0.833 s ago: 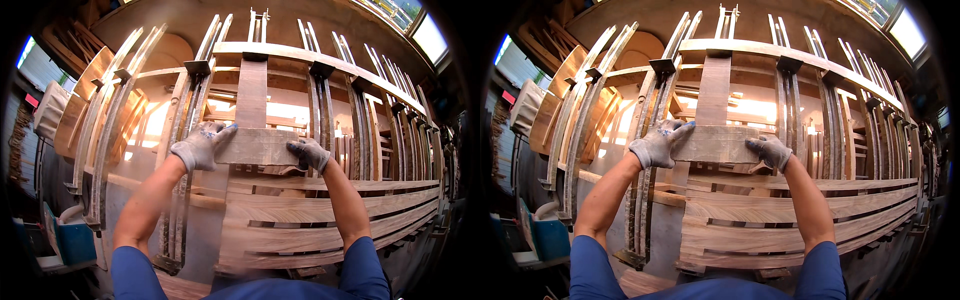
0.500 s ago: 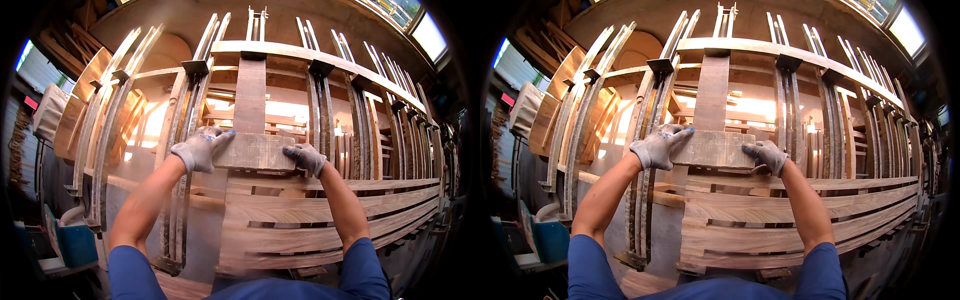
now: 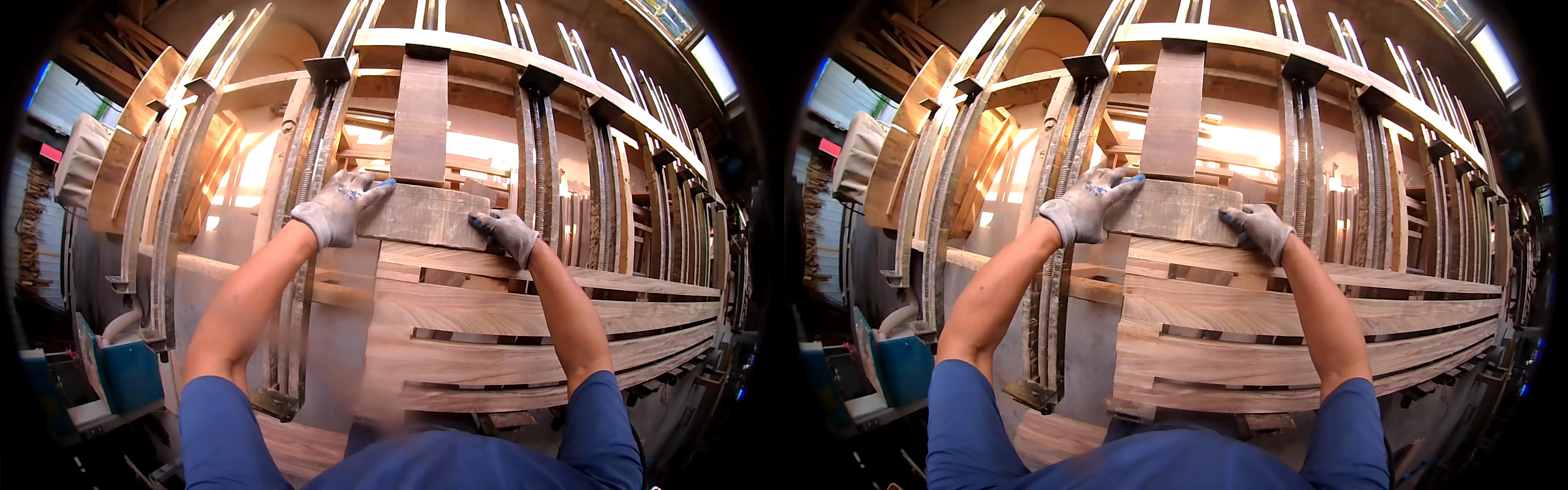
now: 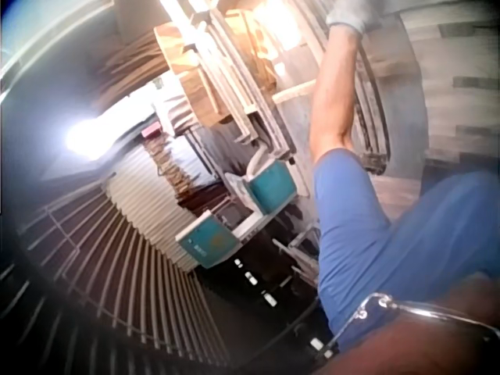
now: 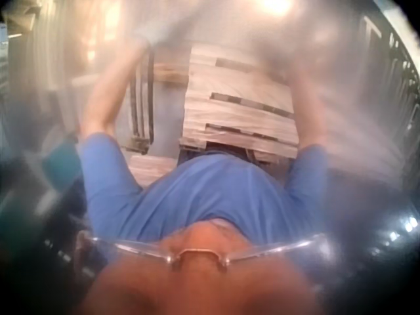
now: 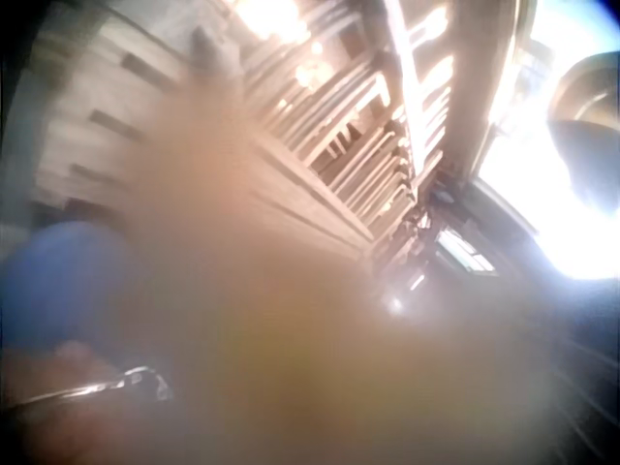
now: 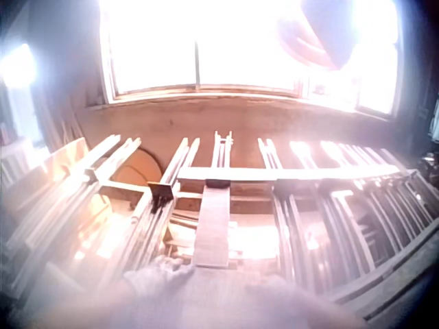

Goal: The person carries long wooden planks and places them into a large wooden jig structure. They adjust the planks within the jig and secure them using clamps. The person also picks up smaller wooden blocks and places them into the jig to support the planks.

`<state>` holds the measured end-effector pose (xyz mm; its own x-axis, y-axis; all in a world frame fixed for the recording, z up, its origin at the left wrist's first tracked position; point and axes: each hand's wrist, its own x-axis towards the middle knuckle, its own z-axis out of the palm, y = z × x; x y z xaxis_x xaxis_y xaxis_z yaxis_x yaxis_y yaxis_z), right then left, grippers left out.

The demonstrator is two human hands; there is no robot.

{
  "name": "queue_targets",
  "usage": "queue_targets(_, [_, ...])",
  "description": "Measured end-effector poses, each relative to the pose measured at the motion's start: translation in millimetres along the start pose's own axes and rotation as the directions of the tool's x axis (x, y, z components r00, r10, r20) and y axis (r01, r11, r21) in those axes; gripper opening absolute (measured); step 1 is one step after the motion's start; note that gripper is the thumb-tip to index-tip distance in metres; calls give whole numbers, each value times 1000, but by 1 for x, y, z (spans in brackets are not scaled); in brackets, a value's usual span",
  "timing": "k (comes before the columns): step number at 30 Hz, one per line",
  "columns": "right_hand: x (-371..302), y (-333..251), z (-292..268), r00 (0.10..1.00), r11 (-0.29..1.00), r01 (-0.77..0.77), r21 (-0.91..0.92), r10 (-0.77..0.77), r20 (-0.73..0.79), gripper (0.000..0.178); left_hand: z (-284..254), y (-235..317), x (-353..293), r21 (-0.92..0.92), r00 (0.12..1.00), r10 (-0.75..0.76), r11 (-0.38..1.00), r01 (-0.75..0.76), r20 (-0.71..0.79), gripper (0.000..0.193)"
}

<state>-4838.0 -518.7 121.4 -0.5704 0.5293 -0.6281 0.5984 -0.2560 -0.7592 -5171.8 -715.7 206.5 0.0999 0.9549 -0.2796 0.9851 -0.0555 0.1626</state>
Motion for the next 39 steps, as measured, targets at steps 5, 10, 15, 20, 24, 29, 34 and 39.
queue_targets(5, [-15,-19,7,999,986,-26,-164,23,-22,49,2,4,-5,24,997,-68,997,68,33,109])
queue_targets(10, [-36,-30,13,982,937,-30,-349,-37,-183,68,-4,12,-16,61,997,-79,995,78,16,106])
queue_targets(15, [-91,-2,-11,833,932,150,-330,-299,-466,72,2,19,-44,-2,982,-102,995,103,-157,98])
queue_targets(20, [-235,13,2,686,893,423,-151,-425,-591,33,27,43,-70,-155,958,-111,985,71,-265,84])
queue_targets(24, [-361,36,97,959,983,115,141,-73,-273,21,64,74,-65,-66,938,38,996,-64,-346,79])
queue_targets(29, [-378,136,244,963,975,-210,-75,220,157,37,63,115,-37,70,990,11,998,-1,-142,88])
queue_targets(34, [-344,188,342,972,977,-214,16,211,104,73,43,131,-41,52,994,-44,997,49,-102,96])
queue_targets(39, [-336,186,396,974,985,-73,155,104,-201,69,30,140,-37,88,996,-94,992,94,-4,99])
